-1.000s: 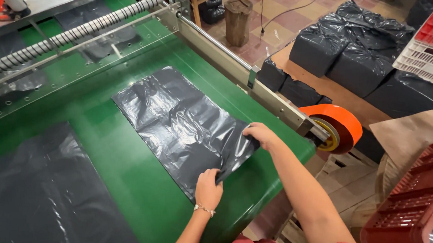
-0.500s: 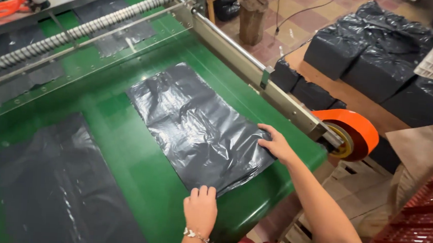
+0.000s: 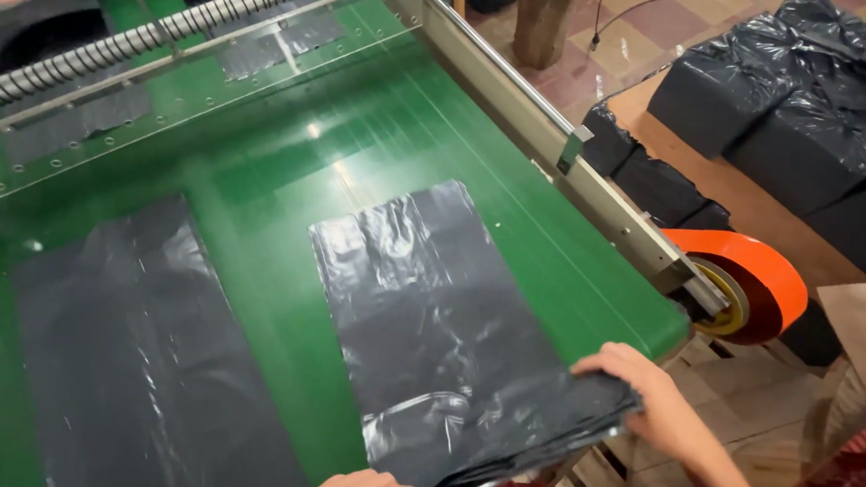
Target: Folding black plastic bags and inserting them into clear plastic sleeves.
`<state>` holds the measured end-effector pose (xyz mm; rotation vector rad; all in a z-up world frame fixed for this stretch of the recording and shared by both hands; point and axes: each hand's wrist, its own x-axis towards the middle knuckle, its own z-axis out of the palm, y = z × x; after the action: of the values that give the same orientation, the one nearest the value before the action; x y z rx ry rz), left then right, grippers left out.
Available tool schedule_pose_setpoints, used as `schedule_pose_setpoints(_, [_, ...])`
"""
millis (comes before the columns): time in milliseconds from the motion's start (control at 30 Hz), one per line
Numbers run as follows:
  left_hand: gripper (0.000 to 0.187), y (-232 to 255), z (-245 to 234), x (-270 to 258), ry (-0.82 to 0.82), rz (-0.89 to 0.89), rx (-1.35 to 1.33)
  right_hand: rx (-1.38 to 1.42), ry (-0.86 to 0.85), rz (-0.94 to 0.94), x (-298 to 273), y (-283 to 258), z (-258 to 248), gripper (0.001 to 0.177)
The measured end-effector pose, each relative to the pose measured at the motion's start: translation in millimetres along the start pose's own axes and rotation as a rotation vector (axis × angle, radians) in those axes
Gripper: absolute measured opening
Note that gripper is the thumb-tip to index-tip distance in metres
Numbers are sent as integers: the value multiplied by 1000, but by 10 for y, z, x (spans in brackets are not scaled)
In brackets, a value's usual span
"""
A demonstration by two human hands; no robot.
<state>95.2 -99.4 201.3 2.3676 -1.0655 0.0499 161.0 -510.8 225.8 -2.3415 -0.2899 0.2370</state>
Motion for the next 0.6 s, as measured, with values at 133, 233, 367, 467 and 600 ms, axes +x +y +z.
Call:
schedule_pose_setpoints(133, [25,-455,-294,241,-307,-6,-136,-33,64,-204,296,-2,-8,23])
schedule_pose_setpoints(233, [38,-1067,-684,664,-89,-164,-459,266,-132,-377,921,118,5,33])
schedule_pose_setpoints(367, [34,-2539,56,830,531,-630,-1017,848,-52,-100,2147,640,535,33])
schedule_pose_setpoints(467, [50,-2331,19,1020,693,-874,-1537,1016,85,269,2797,791,982,27])
schedule_pose_setpoints(600, [38,-2581,612,730,533,-1207,-1308,730,122,544,3146,1090,1273,77])
